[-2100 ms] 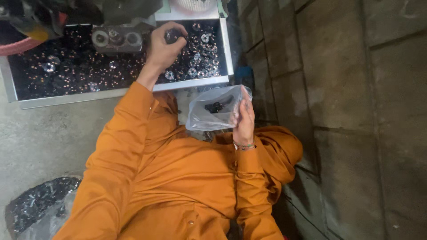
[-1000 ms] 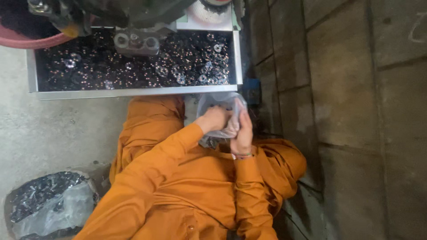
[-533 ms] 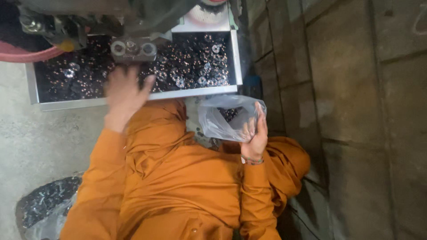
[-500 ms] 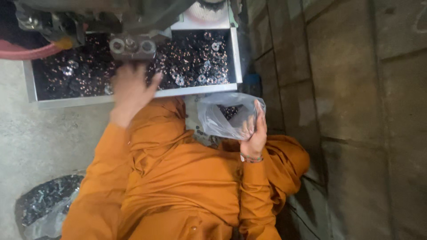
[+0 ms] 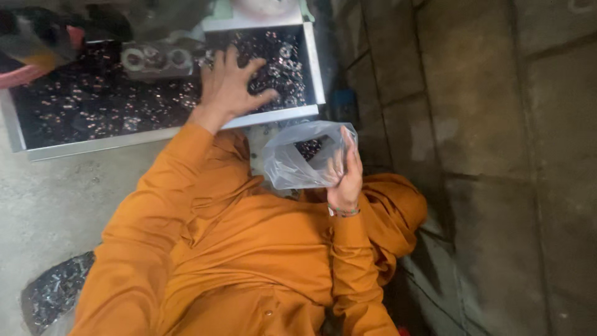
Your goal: The person sits on the floor beside a machine tray filled with small black plastic buttons. They repeatedly pick buttons from the tray by hand and place them into a clear plastic bag held on their lap, filling the bag throughout the episode.
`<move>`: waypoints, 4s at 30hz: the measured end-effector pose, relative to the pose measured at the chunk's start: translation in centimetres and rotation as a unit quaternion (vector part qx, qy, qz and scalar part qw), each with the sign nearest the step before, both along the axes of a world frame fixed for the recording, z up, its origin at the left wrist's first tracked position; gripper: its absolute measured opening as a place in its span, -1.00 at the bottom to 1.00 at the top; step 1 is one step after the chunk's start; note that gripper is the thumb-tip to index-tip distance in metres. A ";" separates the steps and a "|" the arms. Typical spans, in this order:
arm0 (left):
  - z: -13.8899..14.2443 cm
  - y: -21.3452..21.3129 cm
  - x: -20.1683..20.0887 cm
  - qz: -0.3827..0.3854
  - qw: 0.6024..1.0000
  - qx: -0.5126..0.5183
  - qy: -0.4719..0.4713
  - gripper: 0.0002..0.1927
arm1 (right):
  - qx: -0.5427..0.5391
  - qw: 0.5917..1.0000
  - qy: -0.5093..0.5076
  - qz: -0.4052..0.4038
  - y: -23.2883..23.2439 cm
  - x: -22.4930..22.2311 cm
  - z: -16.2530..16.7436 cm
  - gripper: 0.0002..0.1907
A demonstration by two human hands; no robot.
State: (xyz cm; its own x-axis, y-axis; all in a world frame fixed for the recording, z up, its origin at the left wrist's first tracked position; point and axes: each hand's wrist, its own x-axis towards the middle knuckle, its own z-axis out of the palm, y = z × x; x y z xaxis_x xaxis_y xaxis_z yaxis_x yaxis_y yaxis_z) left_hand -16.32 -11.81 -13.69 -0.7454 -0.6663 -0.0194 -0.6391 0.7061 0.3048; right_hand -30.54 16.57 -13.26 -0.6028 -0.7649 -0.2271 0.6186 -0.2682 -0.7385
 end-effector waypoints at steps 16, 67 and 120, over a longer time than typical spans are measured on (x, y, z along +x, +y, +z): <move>-2.4 -3.0 -0.7 -0.046 0.944 -0.069 0.319 -0.73 | 0.014 0.999 0.009 0.032 0.9 -0.4 -0.6 -0.46; 1.7 6.6 2.2 -0.068 0.940 -0.053 0.330 -0.62 | -0.059 0.978 -0.194 0.052 0.9 0.6 -1.7 -0.49; -6.1 17.3 -5.3 -0.121 0.934 0.325 0.084 -0.57 | -0.025 0.985 -0.147 0.085 0.8 2.3 -0.7 -0.50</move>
State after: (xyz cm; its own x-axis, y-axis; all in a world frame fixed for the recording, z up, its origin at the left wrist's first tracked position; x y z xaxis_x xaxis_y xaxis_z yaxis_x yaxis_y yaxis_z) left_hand -21.61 5.52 -19.81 -0.9014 -0.3667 -0.2302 -0.3894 0.4542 0.8013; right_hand -28.27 17.32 -13.94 -0.3794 -0.8633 -0.3329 0.8427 -0.1739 -0.5095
